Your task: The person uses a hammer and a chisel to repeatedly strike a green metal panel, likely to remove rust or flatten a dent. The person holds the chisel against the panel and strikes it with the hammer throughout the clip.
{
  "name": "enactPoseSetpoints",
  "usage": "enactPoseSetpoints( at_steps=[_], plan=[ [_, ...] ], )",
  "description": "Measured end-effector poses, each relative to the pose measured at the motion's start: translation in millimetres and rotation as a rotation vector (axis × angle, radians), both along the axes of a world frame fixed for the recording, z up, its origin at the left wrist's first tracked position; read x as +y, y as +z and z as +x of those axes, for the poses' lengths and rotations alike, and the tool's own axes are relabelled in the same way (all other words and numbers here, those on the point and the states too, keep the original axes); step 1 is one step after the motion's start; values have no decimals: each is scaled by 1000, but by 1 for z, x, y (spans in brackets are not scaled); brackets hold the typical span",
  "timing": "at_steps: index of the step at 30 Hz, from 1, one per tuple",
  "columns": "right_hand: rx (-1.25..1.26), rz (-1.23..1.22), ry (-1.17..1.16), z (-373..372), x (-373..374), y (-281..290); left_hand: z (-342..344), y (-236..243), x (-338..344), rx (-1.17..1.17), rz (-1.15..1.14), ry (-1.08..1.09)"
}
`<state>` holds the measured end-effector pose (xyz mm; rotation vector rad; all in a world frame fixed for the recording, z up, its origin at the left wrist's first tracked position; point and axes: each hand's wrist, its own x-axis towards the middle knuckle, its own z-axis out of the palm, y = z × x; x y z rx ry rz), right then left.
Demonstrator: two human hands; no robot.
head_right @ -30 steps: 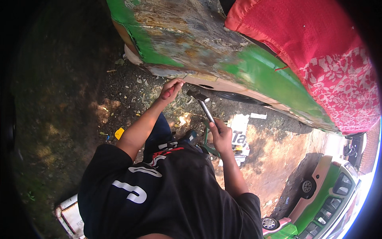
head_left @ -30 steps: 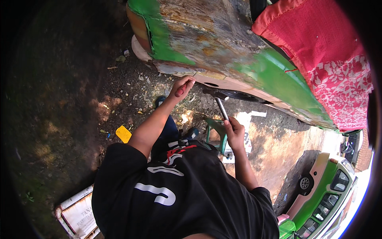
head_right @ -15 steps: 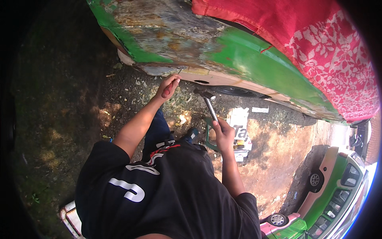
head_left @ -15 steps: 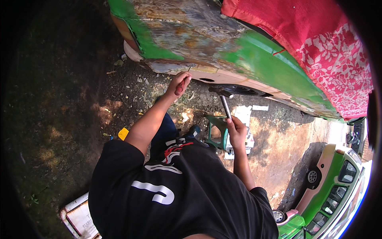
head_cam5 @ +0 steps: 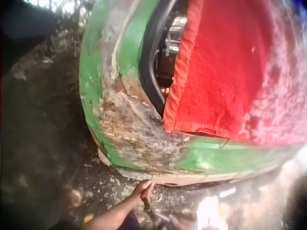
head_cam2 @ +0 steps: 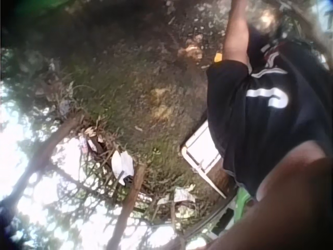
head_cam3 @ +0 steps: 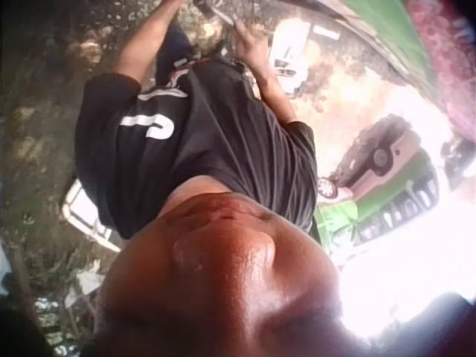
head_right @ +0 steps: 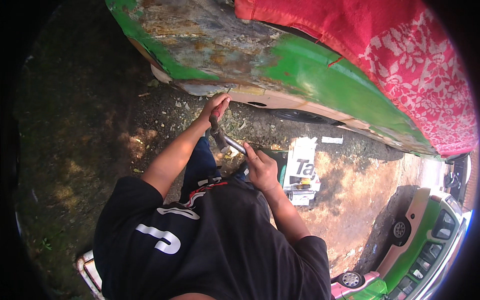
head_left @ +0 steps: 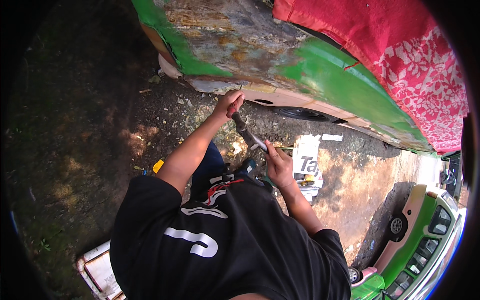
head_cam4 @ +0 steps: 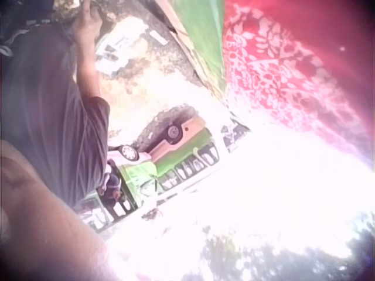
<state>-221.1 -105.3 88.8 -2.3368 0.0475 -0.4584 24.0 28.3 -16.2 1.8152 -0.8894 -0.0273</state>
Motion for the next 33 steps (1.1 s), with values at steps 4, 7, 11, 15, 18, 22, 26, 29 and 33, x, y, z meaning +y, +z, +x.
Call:
enactPoseSetpoints(
  at_steps=[4,7,11,15,18,22,26,29,33],
  plan=[
    [146,-61,-82,0,-5,-19,-9,-5,0,91,-31,-32],
    [68,93,-117,-5,-8,-25,-6,-1,-3,42,16,-33],
    [62,181,-87,-4,-7,-6,0,-16,-5,31,55,-47],
    [117,273,-111,-10,-5,-11,0,-10,-10,-24,121,-37],
    [19,294,-93,-15,-1,-13,-3,-3,-16,-73,162,16],
    [-32,119,-106,-5,-6,-23,-5,11,-27,46,248,79],
    [-146,171,-146,2,-14,-16,-5,30,-31,188,368,64],
    [-200,164,-163,11,-13,-3,7,32,-32,120,342,75],
    [-50,85,-166,34,-22,-1,29,26,-38,238,368,37]
  ],
)
